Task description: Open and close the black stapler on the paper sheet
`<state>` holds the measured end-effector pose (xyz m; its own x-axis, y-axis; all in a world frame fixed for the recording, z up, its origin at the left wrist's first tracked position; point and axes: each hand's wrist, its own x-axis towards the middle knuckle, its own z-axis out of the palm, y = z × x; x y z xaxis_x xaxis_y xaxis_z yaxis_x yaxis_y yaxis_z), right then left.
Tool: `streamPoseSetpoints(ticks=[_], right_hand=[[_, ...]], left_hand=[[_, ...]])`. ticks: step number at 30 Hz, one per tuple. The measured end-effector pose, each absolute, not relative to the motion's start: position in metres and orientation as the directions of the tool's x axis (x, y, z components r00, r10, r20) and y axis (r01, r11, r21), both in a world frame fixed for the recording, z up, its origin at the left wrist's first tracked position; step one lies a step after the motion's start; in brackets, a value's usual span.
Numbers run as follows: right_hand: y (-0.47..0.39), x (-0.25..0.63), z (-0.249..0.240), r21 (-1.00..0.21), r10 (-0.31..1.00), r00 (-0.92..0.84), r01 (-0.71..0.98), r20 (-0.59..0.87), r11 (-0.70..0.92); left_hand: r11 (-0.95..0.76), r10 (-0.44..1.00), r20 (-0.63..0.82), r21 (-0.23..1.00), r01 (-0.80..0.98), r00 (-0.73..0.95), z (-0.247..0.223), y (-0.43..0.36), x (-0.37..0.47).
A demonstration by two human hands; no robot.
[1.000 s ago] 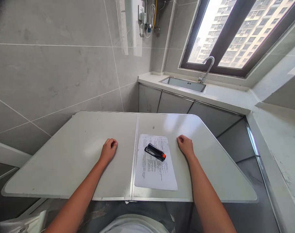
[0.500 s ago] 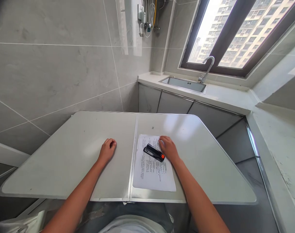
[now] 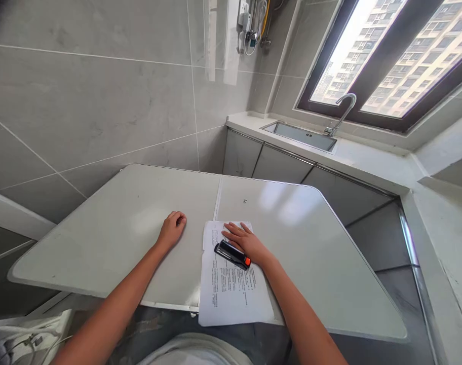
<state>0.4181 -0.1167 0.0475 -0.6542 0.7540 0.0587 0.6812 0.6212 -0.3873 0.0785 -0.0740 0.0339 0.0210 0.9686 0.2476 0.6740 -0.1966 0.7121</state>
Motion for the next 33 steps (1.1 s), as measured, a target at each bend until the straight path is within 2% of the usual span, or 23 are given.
streamPoseSetpoints(ticks=[8,14,16,20,23,25,28,30,33], right_hand=[[-0.114,0.351,0.033,-0.332,0.76,-0.641,0.697,0.108,0.636],[-0.088,0.286,0.029,-0.33,0.775,-0.61,0.706,0.166,0.626],[-0.075,0.269,0.027,-0.33,0.776,-0.607,0.707,0.172,0.626],[-0.055,0.243,0.023,-0.336,0.789,-0.584,0.717,0.19,0.611],[-0.046,0.241,0.02,-0.342,0.775,-0.57,0.695,0.274,0.633],[-0.037,0.258,0.02,-0.367,0.806,-0.457,0.726,0.376,0.582],[-0.017,0.311,0.021,-0.435,0.873,-0.107,0.834,0.476,0.339],[-0.003,0.355,0.02,-0.444,0.86,0.065,0.874,0.507,0.196],[0.011,0.41,0.014,-0.451,0.901,0.036,0.874,0.432,0.182]], left_hand=[[-0.142,0.981,0.19,0.826,0.545,-0.032,0.032,-0.065,0.07],[-0.069,0.95,0.142,0.964,0.259,-0.277,0.025,-0.056,0.055],[-0.062,0.937,0.137,0.971,0.233,-0.321,0.025,-0.054,0.046],[-0.176,0.958,0.248,0.907,0.382,-0.146,0.028,-0.051,0.028],[-0.262,0.952,0.307,0.815,0.517,-0.002,0.025,-0.051,0.026],[-0.286,0.944,0.326,0.738,0.611,0.047,0.021,-0.053,0.031],[-0.293,0.936,0.341,0.629,0.72,0.083,0.019,-0.056,0.038],[-0.288,0.931,0.354,0.555,0.78,0.092,0.02,-0.058,0.039],[-0.279,0.933,0.341,0.485,0.829,0.115,0.024,-0.059,0.036]])
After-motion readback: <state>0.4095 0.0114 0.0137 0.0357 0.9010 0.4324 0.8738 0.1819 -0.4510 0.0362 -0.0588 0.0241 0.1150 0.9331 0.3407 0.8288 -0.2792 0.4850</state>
